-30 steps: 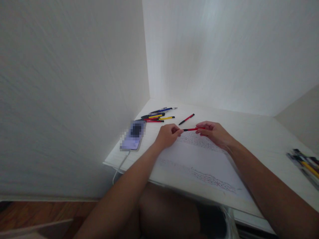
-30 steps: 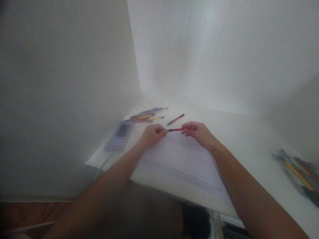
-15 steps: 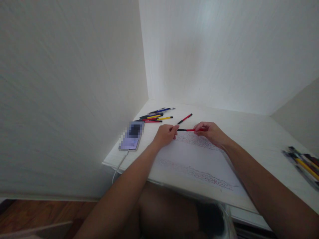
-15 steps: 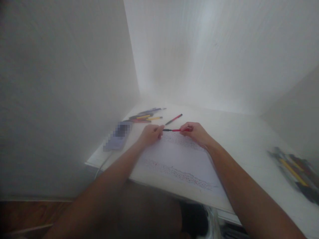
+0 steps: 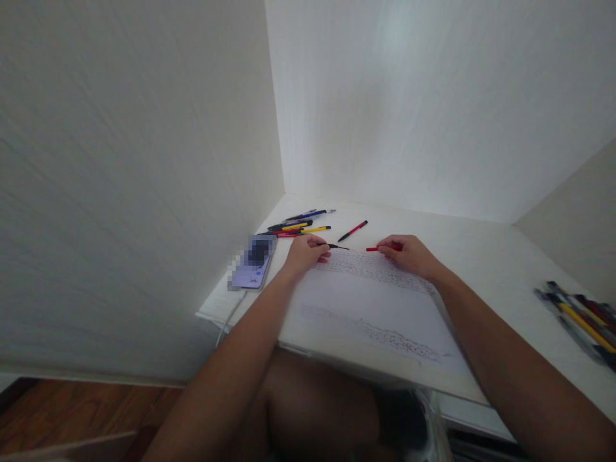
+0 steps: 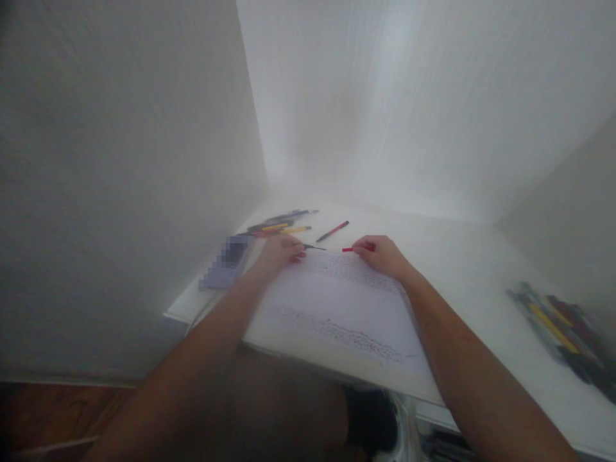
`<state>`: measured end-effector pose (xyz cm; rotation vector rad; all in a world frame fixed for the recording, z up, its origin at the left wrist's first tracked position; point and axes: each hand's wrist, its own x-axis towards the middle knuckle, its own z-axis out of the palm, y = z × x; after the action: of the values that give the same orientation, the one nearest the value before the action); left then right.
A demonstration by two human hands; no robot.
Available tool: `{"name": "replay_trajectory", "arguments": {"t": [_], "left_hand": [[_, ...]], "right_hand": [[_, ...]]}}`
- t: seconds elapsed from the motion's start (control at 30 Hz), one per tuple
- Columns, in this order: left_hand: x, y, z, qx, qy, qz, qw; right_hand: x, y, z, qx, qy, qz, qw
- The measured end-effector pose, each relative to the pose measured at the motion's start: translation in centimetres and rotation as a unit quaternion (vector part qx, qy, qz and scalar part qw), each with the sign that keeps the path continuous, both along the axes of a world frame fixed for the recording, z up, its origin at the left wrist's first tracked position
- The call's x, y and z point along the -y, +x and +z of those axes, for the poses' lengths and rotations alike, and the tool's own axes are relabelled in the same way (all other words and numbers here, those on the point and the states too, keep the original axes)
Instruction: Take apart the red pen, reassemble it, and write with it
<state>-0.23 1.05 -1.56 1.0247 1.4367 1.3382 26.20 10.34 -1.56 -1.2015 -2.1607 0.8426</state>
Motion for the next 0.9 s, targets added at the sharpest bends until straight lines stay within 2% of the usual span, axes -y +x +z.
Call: {"name": "replay_trajectory", "arguments": {"t": [0.1,0.27,0.43,0.57,0.77,0.9], "left_hand": [[-0.1,0.0,0.0,0.008,-0.022,0.007,1.0],[-0.5,0.1,-0.7,0.063,-0.034,0.023,0.997],[-1.1,-0.2,-1.6,0.099,-0.035,0.015,0.994],[-1.3,-0.3,-1.6,0.099,-0.031,0.017,0.994],[-0.8,-0.1,-1.1,0.092,-0.031,0.017,0.995],[-0.9,-0.1,-1.1,0.098,-0.026,0.022,0.995]], "right_hand": [[-0.1,0.0,0.1,0.027,0.049,-0.013,0.998],[-0.1,0.0,0.1,0.043,0.075,-0.04,0.995],[-0.7,0.8,0.2,-0.022,0.07,-0.059,0.996],[-1.4,1.6,0.1,-0.063,0.063,-0.095,0.991],[-1.3,1.5,-0.7,-0.015,0.091,-0.122,0.988],[-0.6,0.7,-1.3,0.045,0.12,-0.102,0.986]]}}
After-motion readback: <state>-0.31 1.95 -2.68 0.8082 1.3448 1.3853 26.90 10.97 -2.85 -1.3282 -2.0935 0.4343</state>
